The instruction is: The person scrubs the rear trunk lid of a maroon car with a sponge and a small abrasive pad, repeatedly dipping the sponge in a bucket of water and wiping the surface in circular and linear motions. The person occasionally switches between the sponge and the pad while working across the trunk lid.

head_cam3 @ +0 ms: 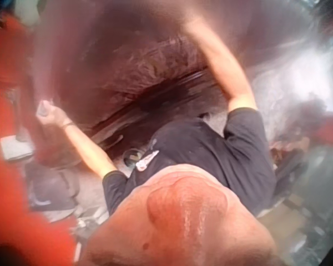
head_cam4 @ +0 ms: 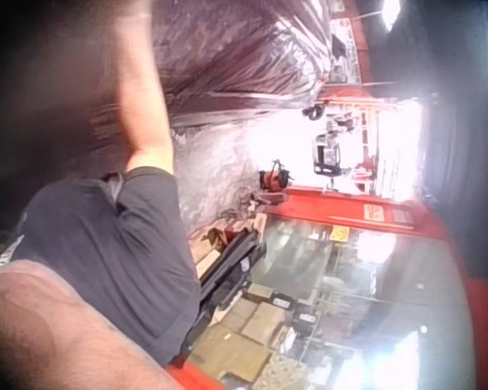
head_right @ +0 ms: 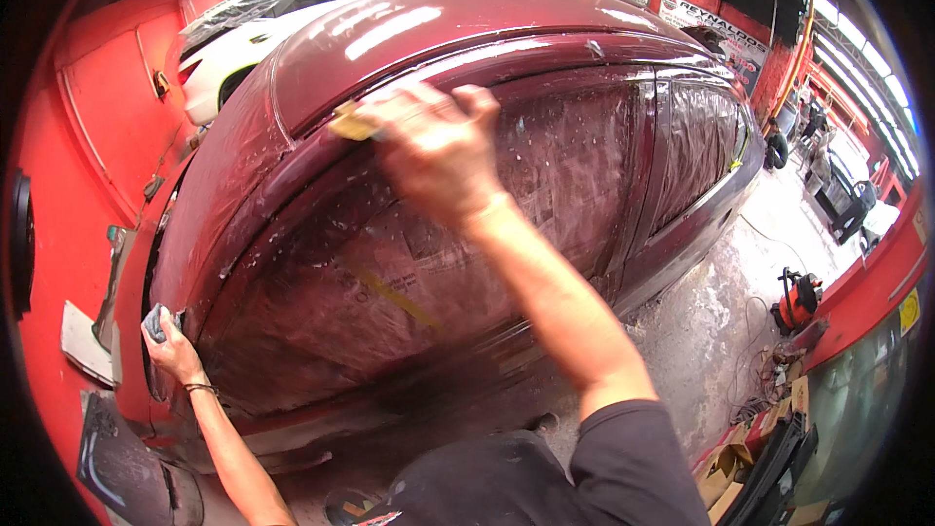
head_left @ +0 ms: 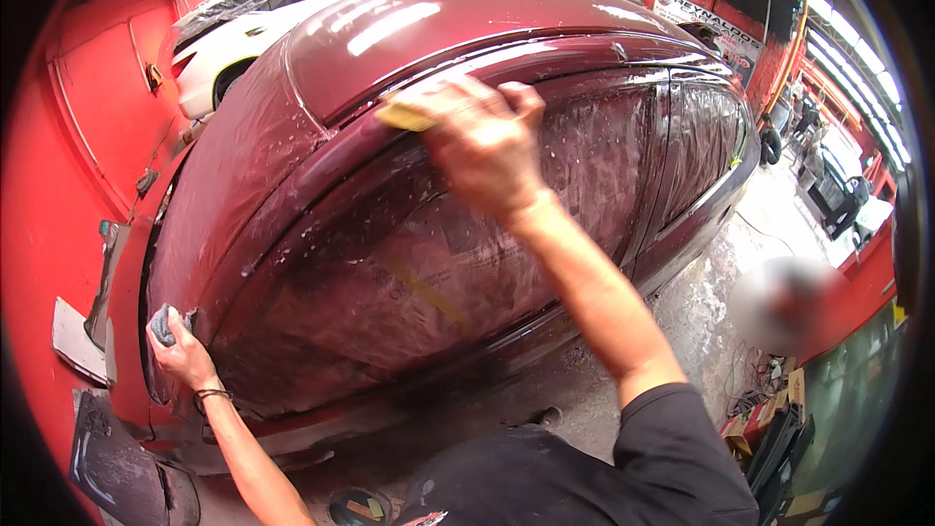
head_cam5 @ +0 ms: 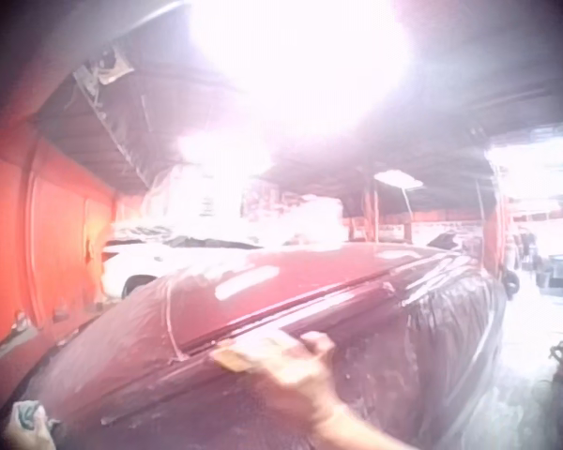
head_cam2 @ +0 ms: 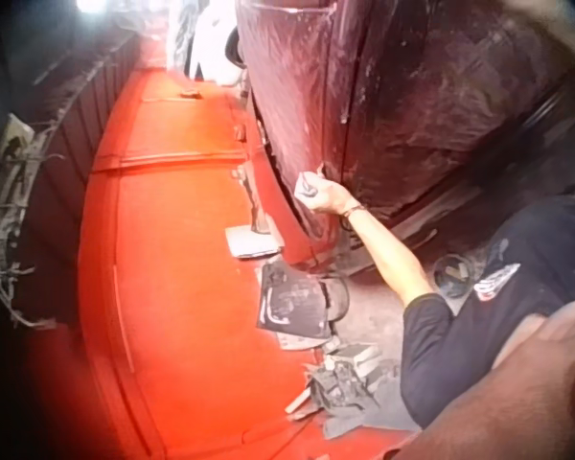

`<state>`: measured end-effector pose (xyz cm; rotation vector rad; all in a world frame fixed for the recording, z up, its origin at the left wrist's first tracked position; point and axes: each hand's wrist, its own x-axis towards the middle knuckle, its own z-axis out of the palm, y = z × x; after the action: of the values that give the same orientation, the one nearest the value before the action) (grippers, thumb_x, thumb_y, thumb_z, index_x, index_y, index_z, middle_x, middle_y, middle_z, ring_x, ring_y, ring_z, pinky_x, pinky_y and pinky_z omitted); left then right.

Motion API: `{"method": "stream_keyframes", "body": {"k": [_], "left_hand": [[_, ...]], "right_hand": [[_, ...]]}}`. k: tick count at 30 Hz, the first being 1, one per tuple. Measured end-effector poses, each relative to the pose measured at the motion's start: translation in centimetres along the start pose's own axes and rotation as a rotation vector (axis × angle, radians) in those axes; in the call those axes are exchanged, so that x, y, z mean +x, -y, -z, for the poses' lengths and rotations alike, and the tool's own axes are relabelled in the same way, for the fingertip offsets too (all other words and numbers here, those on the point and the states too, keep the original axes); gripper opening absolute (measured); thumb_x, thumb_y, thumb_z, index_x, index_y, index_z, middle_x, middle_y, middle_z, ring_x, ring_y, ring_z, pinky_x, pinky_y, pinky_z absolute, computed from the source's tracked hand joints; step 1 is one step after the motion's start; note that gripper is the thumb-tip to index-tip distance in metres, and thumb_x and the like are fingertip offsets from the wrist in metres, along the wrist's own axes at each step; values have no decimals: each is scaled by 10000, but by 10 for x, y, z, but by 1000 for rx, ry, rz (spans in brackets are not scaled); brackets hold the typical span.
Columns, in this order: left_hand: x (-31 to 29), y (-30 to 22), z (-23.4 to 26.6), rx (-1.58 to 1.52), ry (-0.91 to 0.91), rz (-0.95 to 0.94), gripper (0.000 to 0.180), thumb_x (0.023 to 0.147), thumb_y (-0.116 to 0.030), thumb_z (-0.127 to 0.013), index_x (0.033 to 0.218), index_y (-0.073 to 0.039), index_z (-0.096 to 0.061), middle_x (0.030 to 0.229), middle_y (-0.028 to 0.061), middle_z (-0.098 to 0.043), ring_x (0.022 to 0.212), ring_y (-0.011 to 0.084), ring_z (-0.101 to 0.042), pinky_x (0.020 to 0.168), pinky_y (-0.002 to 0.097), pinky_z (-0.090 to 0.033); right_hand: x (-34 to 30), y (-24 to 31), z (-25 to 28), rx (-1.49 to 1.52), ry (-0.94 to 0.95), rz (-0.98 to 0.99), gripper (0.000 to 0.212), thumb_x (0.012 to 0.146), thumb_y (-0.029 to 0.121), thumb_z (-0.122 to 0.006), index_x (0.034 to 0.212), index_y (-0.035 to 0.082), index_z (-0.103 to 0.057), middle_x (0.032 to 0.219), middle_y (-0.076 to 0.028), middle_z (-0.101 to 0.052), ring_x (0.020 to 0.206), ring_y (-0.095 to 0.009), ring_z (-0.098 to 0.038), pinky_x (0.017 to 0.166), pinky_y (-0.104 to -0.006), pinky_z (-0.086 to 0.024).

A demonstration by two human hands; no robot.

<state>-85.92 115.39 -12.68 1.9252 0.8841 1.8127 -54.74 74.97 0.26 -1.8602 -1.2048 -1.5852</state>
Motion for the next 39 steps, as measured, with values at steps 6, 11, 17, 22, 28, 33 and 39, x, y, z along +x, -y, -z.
{"method": "stream_keyframes", "body": {"k": [6,11,17,22,28,33,39], "left_hand": [[-6,-13,-17,25,-23,32,280,1037,-276,-726,1075,1,-747,960,156,-788,860,302,-757,789,436,-576],[-2,-9,-12,48,-12,-4,277,1032,-283,-730,1062,-9,-747,952,150,-787,864,303,-759,791,432,-574],[-4,-7,-8,53,-26,-7,276,1023,-287,-740,1075,-16,-749,949,155,-792,861,326,-765,786,446,-578],[-5,-16,-24,53,-22,27,271,1013,-297,-747,1092,-38,-765,950,135,-800,860,294,-774,788,434,-582],[-1,-4,-9,16,-6,1,280,1019,-304,-744,1109,-40,-773,952,120,-804,852,268,-771,792,418,-586],[-1,-14,-19,90,-22,-1,283,1023,-306,-744,1088,-32,-774,955,115,-809,861,275,-781,790,417,-588],[-1,-3,-12,105,-30,-10,291,1025,-295,-735,1072,-10,-766,977,132,-804,889,276,-774,817,421,-585]], "right_hand": [[-3,-154,29,-330,-41,-467,327,1039,268,-590,1314,196,-753,1321,-46,-767,1264,-219,-685,1037,-541,-420],[2,93,-26,143,-96,-113,337,825,233,-739,1161,248,-773,1207,26,-776,1262,-182,-669,1096,-568,-357],[-29,3,10,-11,44,-79,450,923,123,-712,1348,264,-743,1376,9,-758,1383,-189,-647,1222,-527,-248],[-58,-50,24,-298,-47,-370,481,1010,167,-601,1483,218,-671,1466,-48,-715,1420,-277,-622,1213,-608,-253],[-47,67,-11,104,34,-29,448,876,200,-738,1311,310,-739,1409,54,-739,1435,-184,-603,1237,-630,-197],[-58,-66,40,-147,-32,-364,413,1020,184,-639,1421,253,-710,1439,-6,-733,1382,-243,-645,1178,-578,-281],[-45,86,-6,128,38,-187,520,883,176,-719,1396,260,-726,1406,40,-747,1404,-231,-633,1219,-560,-245]]}}
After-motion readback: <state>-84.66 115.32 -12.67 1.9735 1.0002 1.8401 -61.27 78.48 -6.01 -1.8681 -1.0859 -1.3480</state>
